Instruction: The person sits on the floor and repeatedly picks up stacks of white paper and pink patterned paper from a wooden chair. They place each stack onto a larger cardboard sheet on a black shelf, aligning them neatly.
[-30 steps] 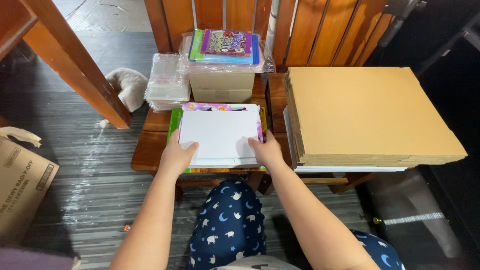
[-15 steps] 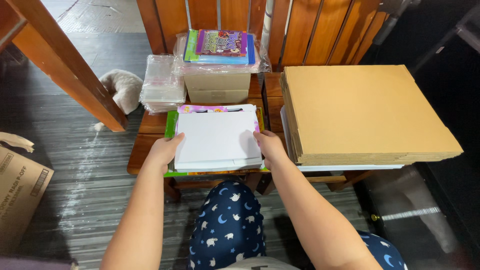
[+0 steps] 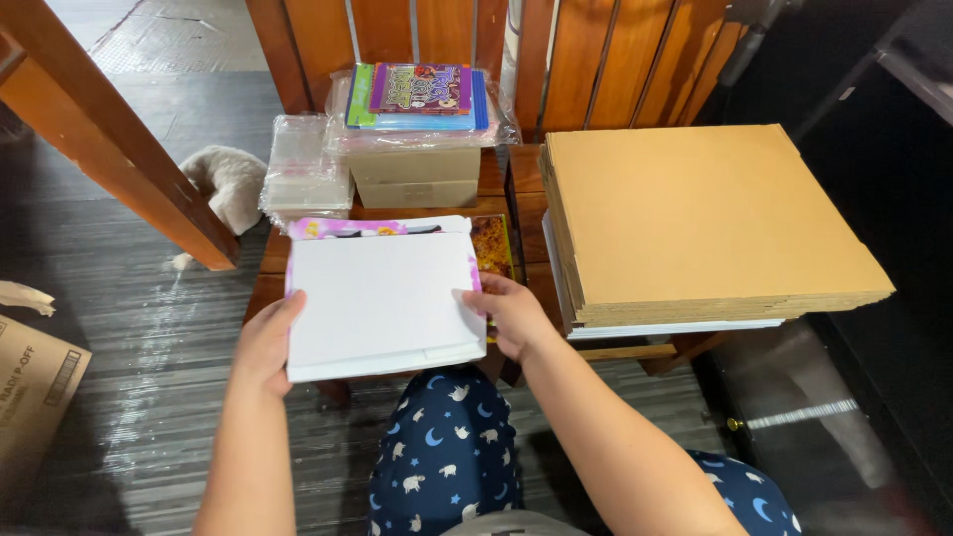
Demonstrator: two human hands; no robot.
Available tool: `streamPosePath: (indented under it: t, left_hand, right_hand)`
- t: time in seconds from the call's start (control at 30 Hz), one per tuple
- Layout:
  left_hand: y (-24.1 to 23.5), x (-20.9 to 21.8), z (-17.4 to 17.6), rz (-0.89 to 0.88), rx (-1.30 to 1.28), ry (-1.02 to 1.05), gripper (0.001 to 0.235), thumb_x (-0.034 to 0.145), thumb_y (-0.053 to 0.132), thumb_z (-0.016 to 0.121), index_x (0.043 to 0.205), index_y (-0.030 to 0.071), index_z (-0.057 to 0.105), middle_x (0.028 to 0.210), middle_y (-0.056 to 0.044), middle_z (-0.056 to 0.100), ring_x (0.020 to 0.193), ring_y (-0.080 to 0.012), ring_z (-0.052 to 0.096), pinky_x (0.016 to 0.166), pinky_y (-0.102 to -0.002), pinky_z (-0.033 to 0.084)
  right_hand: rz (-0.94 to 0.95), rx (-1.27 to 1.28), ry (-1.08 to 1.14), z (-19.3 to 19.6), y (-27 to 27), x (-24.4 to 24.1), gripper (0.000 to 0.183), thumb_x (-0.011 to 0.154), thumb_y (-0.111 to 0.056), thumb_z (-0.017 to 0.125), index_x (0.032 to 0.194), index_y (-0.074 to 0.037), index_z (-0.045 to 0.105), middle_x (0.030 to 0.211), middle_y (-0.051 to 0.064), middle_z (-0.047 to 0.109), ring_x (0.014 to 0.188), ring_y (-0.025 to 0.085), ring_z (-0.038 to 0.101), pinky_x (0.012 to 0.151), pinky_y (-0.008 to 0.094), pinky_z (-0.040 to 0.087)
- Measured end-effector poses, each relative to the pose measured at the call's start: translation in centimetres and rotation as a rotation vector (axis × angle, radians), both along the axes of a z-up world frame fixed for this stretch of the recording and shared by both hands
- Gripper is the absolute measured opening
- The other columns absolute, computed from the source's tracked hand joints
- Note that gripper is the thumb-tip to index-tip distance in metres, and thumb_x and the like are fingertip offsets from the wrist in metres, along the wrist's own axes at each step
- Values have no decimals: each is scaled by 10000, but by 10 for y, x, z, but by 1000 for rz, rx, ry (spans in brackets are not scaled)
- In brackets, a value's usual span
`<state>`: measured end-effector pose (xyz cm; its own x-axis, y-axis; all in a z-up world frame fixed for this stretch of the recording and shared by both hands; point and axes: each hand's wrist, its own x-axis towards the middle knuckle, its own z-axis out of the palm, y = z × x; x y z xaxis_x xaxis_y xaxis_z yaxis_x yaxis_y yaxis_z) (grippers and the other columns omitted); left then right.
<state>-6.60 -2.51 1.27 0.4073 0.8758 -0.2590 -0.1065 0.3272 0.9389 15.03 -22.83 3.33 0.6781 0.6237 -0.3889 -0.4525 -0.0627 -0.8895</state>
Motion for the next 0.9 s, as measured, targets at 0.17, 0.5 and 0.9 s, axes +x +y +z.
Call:
streamPosePath:
  t: [0.17, 0.5, 0.9]
  left_hand:
    - [8, -35, 16, -20, -10, -48, 244, 1003, 256, 730, 1072, 36, 650, 972, -135, 698, 823, -264, 701, 711, -419, 585]
    - [-73, 65, 106, -101, 94, -181, 311, 994, 321, 763, 1087, 40, 666, 907, -79, 661, 800, -186, 710, 712, -321, 615]
    - [-192, 345, 107, -446, 168, -155, 472, 893, 310, 817, 1234, -1, 717, 1003, -139, 735, 898, -206, 727, 744, -319, 606]
  right_hand:
    - [4, 101, -3, 43, -8, -18, 707, 817, -8, 789, 1473, 27, 530, 1193, 189, 679, 1046, 293, 700, 873, 430, 606]
    - [-290, 330, -236, 95, -88, 45, 510, 801, -3, 833, 1278, 30, 656, 1009, 96, 756, 824, 240, 768, 717, 360, 661]
    - [-903, 101, -545, 102, -251, 188, 345, 851, -133, 888, 1151, -33, 749, 916, 121, 776, 807, 220, 792, 685, 347, 679]
